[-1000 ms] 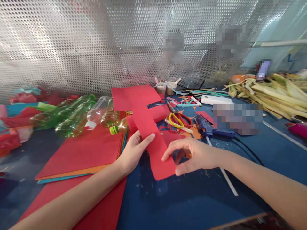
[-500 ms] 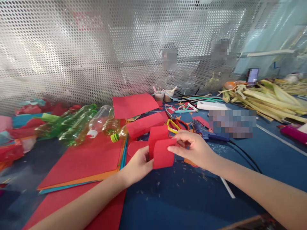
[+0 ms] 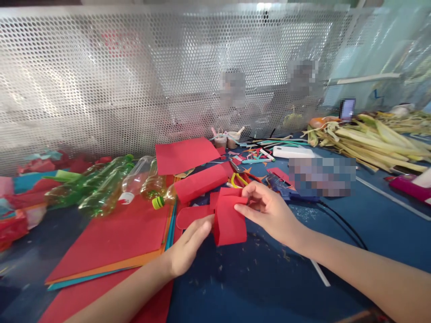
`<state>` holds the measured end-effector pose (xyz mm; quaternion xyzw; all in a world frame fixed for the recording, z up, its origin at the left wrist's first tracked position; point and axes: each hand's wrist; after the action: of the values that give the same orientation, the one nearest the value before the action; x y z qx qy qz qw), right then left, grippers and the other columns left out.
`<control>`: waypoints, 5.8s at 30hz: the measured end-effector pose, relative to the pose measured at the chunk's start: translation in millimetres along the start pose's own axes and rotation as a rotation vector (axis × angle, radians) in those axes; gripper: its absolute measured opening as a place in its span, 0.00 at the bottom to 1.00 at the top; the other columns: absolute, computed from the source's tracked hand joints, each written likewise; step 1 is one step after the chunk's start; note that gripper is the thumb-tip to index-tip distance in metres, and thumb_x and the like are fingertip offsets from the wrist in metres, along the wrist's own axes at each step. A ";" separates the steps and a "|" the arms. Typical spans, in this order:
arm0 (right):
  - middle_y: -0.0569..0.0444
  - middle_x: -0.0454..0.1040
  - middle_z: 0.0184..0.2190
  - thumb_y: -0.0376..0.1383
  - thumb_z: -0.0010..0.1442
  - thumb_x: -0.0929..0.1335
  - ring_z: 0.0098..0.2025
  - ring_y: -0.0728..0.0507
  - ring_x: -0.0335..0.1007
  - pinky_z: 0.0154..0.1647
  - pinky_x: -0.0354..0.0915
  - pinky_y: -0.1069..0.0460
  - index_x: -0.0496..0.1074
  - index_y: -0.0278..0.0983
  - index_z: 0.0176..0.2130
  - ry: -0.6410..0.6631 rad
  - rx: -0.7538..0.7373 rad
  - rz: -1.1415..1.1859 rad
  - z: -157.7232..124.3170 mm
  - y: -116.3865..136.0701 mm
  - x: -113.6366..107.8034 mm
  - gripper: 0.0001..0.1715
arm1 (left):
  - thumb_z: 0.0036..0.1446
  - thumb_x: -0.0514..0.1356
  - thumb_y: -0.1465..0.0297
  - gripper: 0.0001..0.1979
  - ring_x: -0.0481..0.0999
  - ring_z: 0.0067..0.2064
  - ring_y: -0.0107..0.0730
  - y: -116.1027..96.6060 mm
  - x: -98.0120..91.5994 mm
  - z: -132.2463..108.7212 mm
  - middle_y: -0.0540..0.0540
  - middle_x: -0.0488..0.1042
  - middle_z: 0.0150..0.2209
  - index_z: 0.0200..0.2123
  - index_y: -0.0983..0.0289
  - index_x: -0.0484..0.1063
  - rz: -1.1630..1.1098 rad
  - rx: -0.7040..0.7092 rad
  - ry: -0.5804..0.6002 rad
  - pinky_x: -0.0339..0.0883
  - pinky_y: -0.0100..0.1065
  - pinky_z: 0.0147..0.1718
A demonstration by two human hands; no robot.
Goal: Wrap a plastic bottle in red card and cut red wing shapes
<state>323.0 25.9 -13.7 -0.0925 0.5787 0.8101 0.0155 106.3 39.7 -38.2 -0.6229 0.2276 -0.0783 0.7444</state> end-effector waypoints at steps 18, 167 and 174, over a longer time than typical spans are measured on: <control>0.57 0.73 0.27 0.42 0.57 0.69 0.30 0.46 0.73 0.31 0.69 0.51 0.66 0.41 0.42 -0.095 -0.014 -0.007 5.2 -3.7 -6.3 0.14 | 0.52 0.63 0.61 0.11 0.77 0.30 0.34 -4.5 11.8 15.5 0.54 0.81 0.29 0.31 0.62 0.80 0.072 -0.065 0.101 0.72 0.33 0.32; 0.40 0.71 0.48 0.33 0.61 0.66 0.50 0.32 0.65 0.50 0.62 0.38 0.72 0.38 0.51 0.035 -0.107 -1.144 26.5 -39.5 -22.1 0.18 | 0.57 0.60 0.71 0.05 0.72 0.38 0.32 -0.6 7.0 13.7 0.53 0.69 0.38 0.29 0.59 0.74 0.561 0.586 -0.343 0.70 0.34 0.39; 0.43 0.73 0.40 0.36 0.64 0.65 0.46 0.34 0.65 0.44 0.60 0.43 0.72 0.38 0.42 0.002 -0.056 -1.054 30.8 -41.8 -22.0 0.08 | 0.57 0.60 0.72 0.05 0.75 0.35 0.29 -4.0 9.4 15.7 0.52 0.72 0.35 0.29 0.60 0.75 0.557 0.581 -0.305 0.71 0.28 0.37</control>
<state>346.0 70.4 -39.5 -0.3724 0.4318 0.7073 0.4178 122.1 49.1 -34.8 -0.3068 0.2430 0.1575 0.9067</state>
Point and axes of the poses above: each hand's wrist, its own z-axis towards the middle knuckle, its own x-axis out of the palm, y = z × x
